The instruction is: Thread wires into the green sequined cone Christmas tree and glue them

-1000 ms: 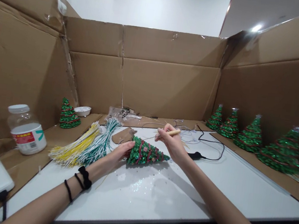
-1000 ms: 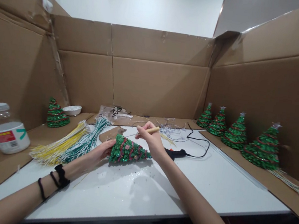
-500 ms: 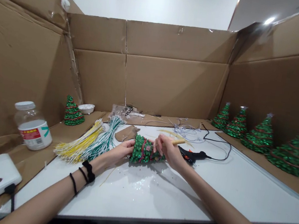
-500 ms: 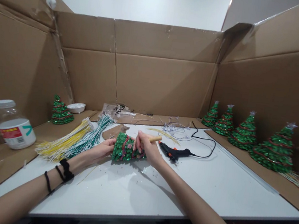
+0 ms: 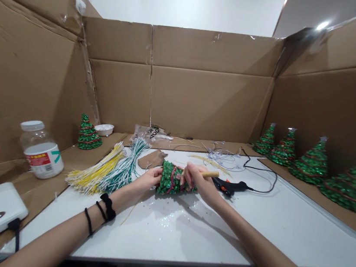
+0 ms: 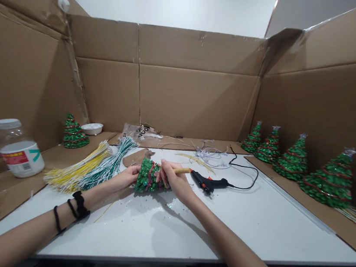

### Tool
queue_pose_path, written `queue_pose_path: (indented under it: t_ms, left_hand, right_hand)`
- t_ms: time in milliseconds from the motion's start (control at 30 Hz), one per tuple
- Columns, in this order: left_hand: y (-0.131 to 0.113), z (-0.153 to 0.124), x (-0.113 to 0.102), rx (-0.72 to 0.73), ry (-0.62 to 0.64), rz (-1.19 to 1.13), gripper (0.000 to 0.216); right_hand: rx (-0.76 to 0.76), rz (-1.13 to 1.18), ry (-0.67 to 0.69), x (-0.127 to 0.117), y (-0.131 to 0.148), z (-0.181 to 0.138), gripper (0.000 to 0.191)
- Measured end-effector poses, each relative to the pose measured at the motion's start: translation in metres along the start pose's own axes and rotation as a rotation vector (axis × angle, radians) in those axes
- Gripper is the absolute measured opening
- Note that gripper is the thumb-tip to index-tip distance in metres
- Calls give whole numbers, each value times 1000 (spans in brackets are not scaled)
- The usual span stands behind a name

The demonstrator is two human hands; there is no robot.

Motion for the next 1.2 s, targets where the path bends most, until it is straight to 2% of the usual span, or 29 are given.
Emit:
queue_pose_path:
  t_ms: [900,1067,1200]
  left_hand:
    - [-1,1,-1,-21,5,28,37]
    - [-2,-1,-1,-19,11,36,37]
    - [-4,-5,3,-32,61,13,32]
  right_hand:
    - [-19,-57,7,6,11,-2,52]
    - [-17,-78,-32,7,14,-3,52]
    - [-46,-138,-59,10,19,-3,53]
Point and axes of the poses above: each hand's wrist, its own z-axis towards the middle knuckle, its own x-axis out of the palm, y = z × x, the point moved 7 cm from there along z, towards the middle knuckle, and after that the axes turned 6 degrees about -z, right-handed, at the moved point
